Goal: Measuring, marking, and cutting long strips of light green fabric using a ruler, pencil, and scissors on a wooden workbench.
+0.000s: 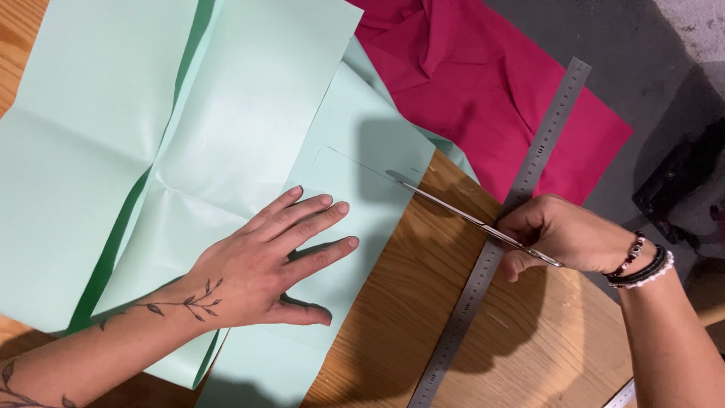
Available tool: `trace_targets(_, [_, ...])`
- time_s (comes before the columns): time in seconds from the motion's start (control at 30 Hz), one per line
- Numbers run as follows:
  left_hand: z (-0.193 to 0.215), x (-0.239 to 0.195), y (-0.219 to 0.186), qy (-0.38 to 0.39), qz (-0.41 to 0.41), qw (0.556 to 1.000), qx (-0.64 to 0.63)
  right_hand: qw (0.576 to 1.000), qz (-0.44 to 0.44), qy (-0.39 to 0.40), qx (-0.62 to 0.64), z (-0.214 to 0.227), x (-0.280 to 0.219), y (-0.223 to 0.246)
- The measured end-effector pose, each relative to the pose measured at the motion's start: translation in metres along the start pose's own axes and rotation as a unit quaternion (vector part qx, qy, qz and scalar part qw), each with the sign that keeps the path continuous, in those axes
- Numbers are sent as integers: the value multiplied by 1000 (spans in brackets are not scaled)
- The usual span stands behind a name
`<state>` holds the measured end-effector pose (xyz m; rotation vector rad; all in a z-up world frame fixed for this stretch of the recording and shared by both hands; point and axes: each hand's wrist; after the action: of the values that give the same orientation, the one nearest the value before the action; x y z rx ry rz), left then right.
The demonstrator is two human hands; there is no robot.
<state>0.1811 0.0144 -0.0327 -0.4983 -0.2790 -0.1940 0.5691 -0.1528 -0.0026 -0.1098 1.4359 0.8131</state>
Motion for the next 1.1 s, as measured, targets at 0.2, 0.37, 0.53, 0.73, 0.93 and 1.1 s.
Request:
trace_targets(0.2, [-1, -1, 1, -8, -1, 1000, -9, 998, -53, -25, 0, -2, -1, 2])
trace_targets(0.37, [-1, -1, 0, -1, 1, 1000, -1, 1000, -23, -14, 0, -2, -1, 2])
trace_targets(0.53, [0, 0, 0, -2, 1, 1000, -5, 999, -51, -14, 5, -1, -1, 5])
trace_targets(0.73, [0, 0, 0, -5, 0, 1000, -3, 999, -25, -11, -32, 0, 2, -2])
trace_targets(0.93, [1, 0, 0, -2, 3, 1000, -7, 999, -23, -34, -26, 0, 4, -9])
trace_targets(1.1, [-1, -1, 0, -7, 0, 1000, -4, 998, -55, -11, -13, 1, 2, -1])
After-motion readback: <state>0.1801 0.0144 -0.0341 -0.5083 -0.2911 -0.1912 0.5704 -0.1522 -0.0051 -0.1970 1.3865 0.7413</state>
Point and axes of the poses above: each hand's wrist, its own x-axis towards the middle knuckle, its own z-axis out of the back of the hand, y = z × x, and after that the axes turned 11 degrees about -z, right-handed
